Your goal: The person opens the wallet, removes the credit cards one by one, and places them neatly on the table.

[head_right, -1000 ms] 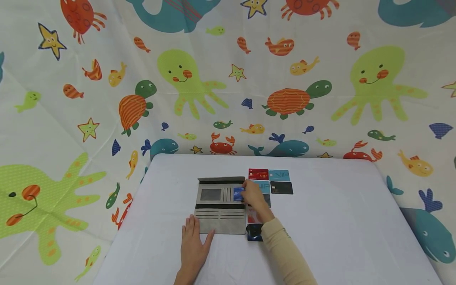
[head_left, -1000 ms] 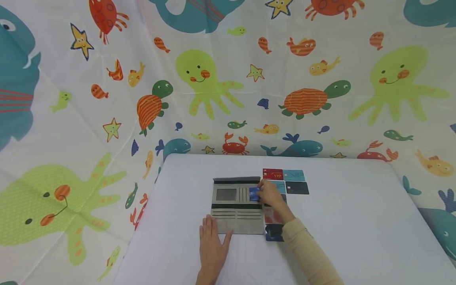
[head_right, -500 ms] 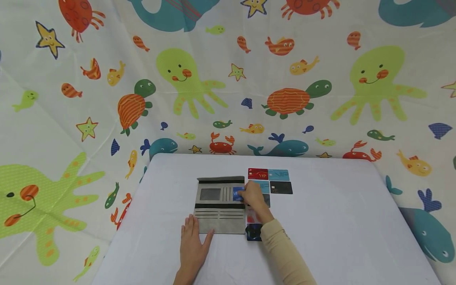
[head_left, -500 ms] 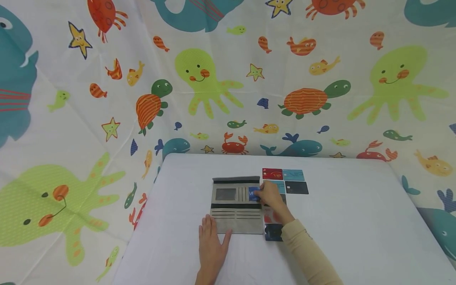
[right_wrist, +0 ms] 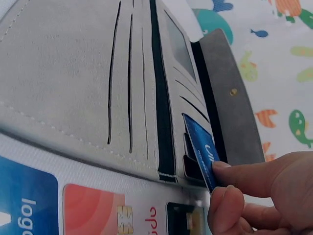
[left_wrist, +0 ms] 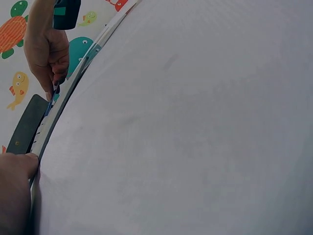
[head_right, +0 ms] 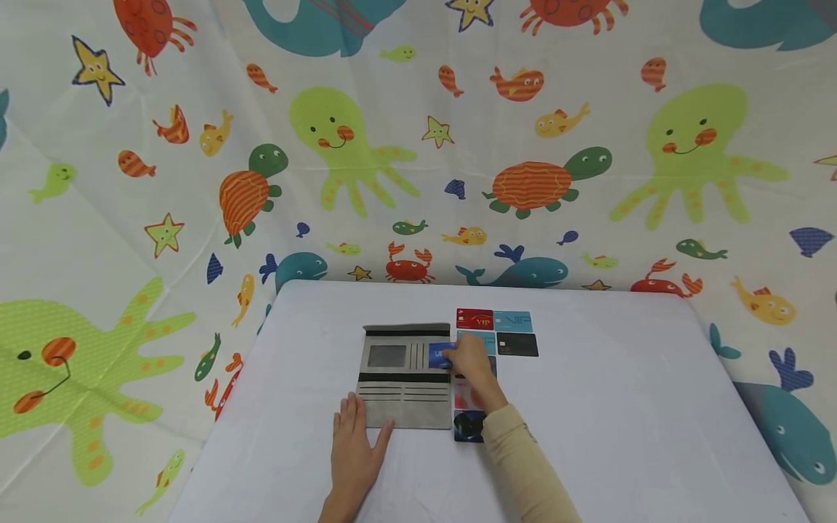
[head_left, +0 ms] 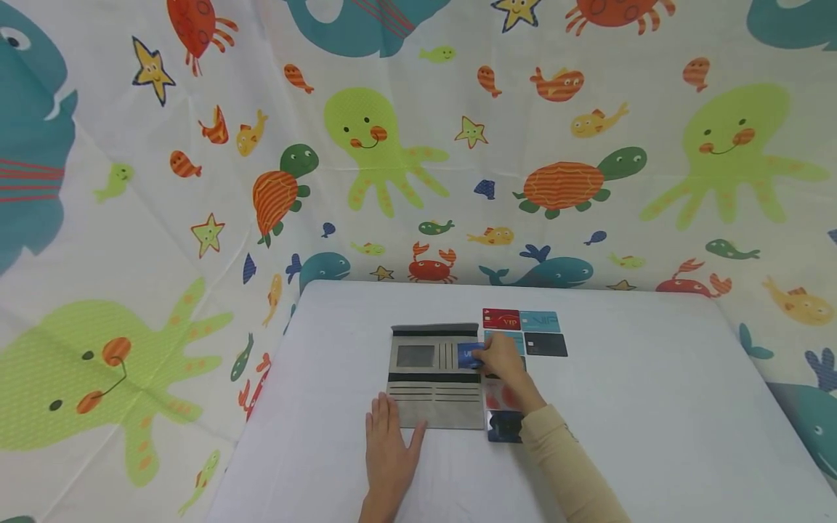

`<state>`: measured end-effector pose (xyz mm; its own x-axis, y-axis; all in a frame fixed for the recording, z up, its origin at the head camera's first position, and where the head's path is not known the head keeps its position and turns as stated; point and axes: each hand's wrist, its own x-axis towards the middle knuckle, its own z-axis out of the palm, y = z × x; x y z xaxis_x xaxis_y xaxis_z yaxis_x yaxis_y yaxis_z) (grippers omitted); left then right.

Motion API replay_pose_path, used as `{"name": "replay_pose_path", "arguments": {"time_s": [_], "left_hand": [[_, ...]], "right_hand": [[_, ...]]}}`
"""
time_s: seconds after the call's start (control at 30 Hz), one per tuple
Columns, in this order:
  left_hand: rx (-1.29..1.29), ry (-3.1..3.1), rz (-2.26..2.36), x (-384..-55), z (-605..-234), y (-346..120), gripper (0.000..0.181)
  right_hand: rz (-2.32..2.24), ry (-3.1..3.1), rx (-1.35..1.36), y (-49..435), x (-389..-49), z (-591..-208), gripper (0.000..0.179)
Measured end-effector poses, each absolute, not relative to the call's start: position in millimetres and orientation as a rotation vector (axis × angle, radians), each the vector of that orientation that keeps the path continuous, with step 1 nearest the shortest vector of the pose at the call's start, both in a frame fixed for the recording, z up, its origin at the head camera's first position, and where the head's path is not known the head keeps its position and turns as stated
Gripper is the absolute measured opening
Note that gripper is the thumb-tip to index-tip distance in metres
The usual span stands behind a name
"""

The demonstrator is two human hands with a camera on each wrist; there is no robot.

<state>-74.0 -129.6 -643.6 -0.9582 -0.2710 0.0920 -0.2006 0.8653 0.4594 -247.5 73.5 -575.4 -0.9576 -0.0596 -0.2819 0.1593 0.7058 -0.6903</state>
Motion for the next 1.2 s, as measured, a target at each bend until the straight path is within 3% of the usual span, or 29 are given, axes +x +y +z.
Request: {"name": "replay_pose_path", "arguments": {"time_s": [1.2], "left_hand": [[0.369, -2.878, -0.676, -75, -642, -129, 0.085]], "right_hand": [[-1.217, 2.605, 0.136, 96, -250, -563, 0.022]]}}
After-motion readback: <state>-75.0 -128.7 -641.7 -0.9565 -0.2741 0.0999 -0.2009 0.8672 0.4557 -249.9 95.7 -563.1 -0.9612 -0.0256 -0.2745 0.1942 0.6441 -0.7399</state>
